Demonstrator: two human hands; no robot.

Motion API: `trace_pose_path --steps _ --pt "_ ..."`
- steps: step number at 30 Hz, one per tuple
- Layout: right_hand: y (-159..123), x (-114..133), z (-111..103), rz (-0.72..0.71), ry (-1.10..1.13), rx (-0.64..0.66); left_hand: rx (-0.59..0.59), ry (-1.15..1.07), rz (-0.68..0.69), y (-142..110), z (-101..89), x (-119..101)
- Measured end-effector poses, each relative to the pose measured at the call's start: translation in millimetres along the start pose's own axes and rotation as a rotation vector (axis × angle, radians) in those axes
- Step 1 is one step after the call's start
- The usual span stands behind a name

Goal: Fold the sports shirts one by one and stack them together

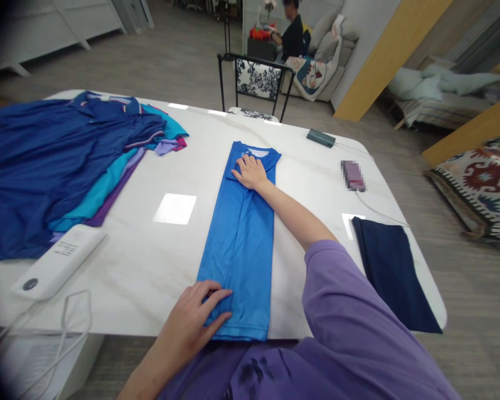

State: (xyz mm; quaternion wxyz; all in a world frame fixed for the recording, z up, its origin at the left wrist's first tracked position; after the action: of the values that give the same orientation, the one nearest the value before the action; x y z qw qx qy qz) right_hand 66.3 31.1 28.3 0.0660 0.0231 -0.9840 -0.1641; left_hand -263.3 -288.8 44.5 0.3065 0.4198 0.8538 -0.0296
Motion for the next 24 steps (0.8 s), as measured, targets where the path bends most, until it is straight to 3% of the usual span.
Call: trace_pose_path --steps 4,8,11,15,18,24 --pt "0.0 -25.8 -23.9 0.095 0.070 -0.050 -0.033 0.012 0.038 -5.8 -0.8 0.6" --pt "-2.9 -98.6 -55.1 0.305 0.145 -0.083 -0.143 0.062 0.075 -2.2 -13.5 8.2" --pt "3.4 -159.0 -66.2 0.414 0.173 -0.073 -0.170 0.101 0.088 3.3 -20.4 15.7" --pt "24.7 -209.9 -58.4 0.335 0.213 -0.033 -0.112 0.152 0.090 5.9 -18.1 21.7" --pt "38.9 -229.2 -42.2 0.259 0.281 0.007 -0.081 0.173 0.062 5.3 -12.8 26.7" --pt "52.5 -256.3 -18.3 0.339 0.612 0.124 -0.070 0.214 0.072 5.6 -6.6 31.5"
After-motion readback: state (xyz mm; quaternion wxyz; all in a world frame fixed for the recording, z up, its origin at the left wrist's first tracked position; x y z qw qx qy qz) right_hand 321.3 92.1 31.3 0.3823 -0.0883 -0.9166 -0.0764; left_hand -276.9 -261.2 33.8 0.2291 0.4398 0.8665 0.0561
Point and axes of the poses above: each hand's wrist, its own y-axis towards the middle knuckle, its own z-axis out of the palm, x = y × z, the point moved 5 cm from there along y, towards the middle knuckle, and after that the axes turned 5 degrees about -x, right-handed, at the moved point
